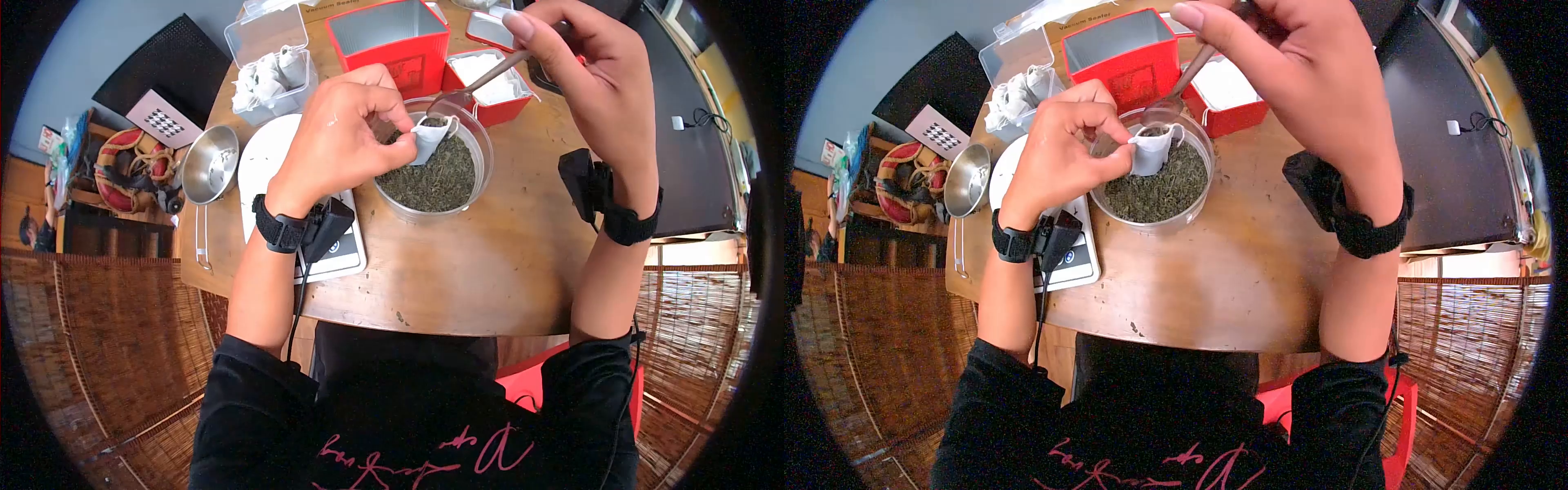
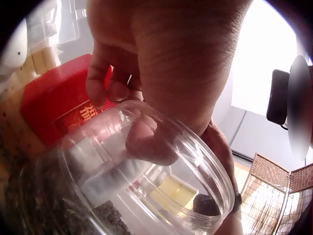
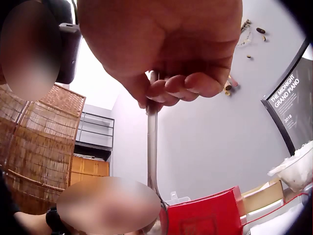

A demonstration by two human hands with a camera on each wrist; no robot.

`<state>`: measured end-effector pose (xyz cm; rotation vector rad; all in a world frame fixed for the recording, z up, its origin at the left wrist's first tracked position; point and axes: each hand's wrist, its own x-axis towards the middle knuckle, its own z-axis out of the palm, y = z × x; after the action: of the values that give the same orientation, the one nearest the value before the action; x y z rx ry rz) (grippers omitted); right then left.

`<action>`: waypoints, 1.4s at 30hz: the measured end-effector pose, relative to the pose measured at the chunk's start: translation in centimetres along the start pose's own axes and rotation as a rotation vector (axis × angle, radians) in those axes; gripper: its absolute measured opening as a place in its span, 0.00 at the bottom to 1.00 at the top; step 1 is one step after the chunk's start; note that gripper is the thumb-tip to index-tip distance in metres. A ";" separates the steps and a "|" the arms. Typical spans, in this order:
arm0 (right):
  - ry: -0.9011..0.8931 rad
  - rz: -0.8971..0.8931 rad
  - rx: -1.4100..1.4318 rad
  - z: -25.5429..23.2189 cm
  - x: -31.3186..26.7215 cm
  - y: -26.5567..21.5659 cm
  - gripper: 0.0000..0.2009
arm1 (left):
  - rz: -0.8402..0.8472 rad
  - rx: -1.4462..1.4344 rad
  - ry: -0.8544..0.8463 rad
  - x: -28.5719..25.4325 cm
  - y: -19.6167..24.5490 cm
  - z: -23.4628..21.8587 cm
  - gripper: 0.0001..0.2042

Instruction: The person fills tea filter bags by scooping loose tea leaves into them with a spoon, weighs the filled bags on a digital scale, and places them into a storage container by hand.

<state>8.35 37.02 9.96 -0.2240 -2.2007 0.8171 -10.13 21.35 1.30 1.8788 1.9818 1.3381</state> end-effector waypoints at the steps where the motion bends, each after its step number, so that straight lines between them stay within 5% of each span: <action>1: 0.001 -0.005 -0.002 -0.1 -0.2 0.0 0.09 | 0.003 0.001 0.004 0.0 -0.1 0.0 0.05; 4: -0.140 0.001 -0.169 0.7 -0.6 -1.4 0.09 | 0.030 0.007 0.004 0.1 -0.3 0.1 0.05; 9: -0.016 0.006 -0.021 -0.2 0.3 -0.6 0.09 | -0.018 -0.017 -0.014 0.0 -0.1 0.0 0.05; 11: -0.187 0.093 -0.060 -0.3 0.0 -1.1 0.09 | 0.002 -0.007 -0.005 0.1 -0.2 0.1 0.04; 12: -0.065 -0.032 -0.078 1.8 -0.9 0.0 0.08 | 0.019 0.001 -0.001 -0.1 -0.3 0.1 0.04; 15: -0.158 0.012 -0.093 0.0 0.1 -0.5 0.08 | -0.009 0.030 -0.018 0.0 0.2 -0.2 0.04; 19: 0.071 -0.022 -0.133 0.8 -0.9 -0.5 0.07 | -0.023 -0.009 -0.031 0.0 0.1 -0.1 0.04; 20: -0.128 -0.050 -0.130 0.2 -0.4 -0.4 0.07 | -0.026 0.003 -0.034 0.0 0.3 -0.1 0.05; 23: -0.106 -0.047 -0.190 0.8 -0.5 -1.4 0.08 | -0.023 0.008 -0.032 0.0 0.1 -0.1 0.05; 24: -0.130 0.025 0.000 -0.2 0.0 -2.3 0.07 | -0.022 -0.005 -0.021 0.0 0.0 -0.2 0.05; 27: 0.024 -0.082 -0.071 0.4 -0.5 -1.0 0.07 | -0.007 0.022 -0.029 0.0 0.2 -0.1 0.05; 29: -0.042 -0.075 -0.099 0.5 -0.6 -0.4 0.07 | -0.019 0.017 -0.033 -0.1 0.1 0.0 0.05; 31: -0.193 -0.045 0.212 1.1 -0.2 1.4 0.08 | -0.023 0.024 -0.035 0.1 0.0 -0.2 0.05; 32: -0.077 -0.003 -0.109 1.5 -0.7 -1.5 0.08 | -0.027 0.011 -0.031 0.1 0.0 -0.2 0.05; 42: -0.085 0.031 -0.074 0.1 -0.4 -2.2 0.08 | 0.001 0.039 -0.023 0.0 0.1 -0.2 0.05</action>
<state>8.75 35.11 10.99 -0.2642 -2.3151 0.7758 -10.12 21.25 1.48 1.9037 2.0098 1.2815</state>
